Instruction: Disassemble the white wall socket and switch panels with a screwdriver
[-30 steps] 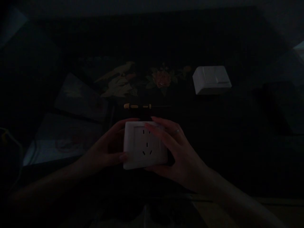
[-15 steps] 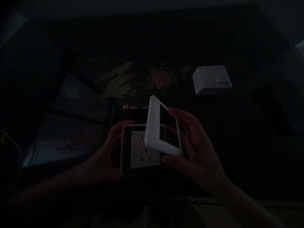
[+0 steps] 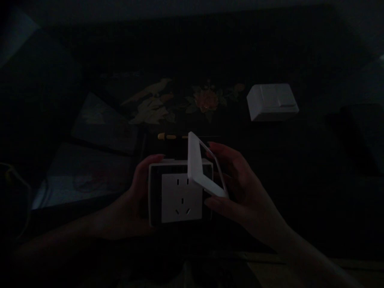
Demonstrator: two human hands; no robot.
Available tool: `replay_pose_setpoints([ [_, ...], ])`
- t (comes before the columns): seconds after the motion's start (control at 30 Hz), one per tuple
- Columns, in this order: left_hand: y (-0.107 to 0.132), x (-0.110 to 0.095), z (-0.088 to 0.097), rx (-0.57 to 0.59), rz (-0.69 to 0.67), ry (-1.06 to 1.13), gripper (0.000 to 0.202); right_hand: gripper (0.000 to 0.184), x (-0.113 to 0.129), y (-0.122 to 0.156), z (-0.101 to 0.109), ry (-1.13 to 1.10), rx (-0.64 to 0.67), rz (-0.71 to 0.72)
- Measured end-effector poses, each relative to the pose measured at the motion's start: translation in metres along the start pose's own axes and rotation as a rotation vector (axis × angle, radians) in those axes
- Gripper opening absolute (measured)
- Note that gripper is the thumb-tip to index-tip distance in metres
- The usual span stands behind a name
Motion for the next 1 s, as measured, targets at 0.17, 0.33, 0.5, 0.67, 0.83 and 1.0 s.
replay_pose_setpoints([
  [0.17,0.001,-0.003,0.0,0.004,-0.039,-0.012,0.104,0.064,-0.005,-0.002,-0.006,-0.053,0.083,-0.053],
  [0.33,0.001,-0.004,-0.002,-0.041,-0.003,0.069,0.109,0.059,-0.005,-0.001,-0.014,-0.099,0.182,-0.128],
  [0.5,-0.002,-0.006,-0.007,-0.064,0.01,0.283,0.099,0.058,-0.007,-0.001,-0.016,-0.106,0.196,-0.155],
  [0.67,-0.003,-0.004,-0.006,-0.101,0.041,0.31,0.087,0.061,-0.009,-0.002,-0.016,-0.095,0.204,-0.159],
  [0.83,-0.002,-0.001,-0.005,-0.08,0.036,0.309,0.087,0.057,-0.007,-0.001,-0.017,-0.109,0.211,-0.138],
  [1.0,-0.001,-0.001,-0.005,-0.103,0.041,0.313,0.087,0.053,-0.007,-0.002,-0.015,-0.102,0.204,-0.117],
])
Point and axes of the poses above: each hand's wrist, its own y-axis away from the middle knuckle, its own z-axis out of the back of the hand, x = y × z, the point moved 5 cm from there along -y, towards the middle knuckle, and after that the axes turned 13 degrees about -z, right-handed, at the moved point
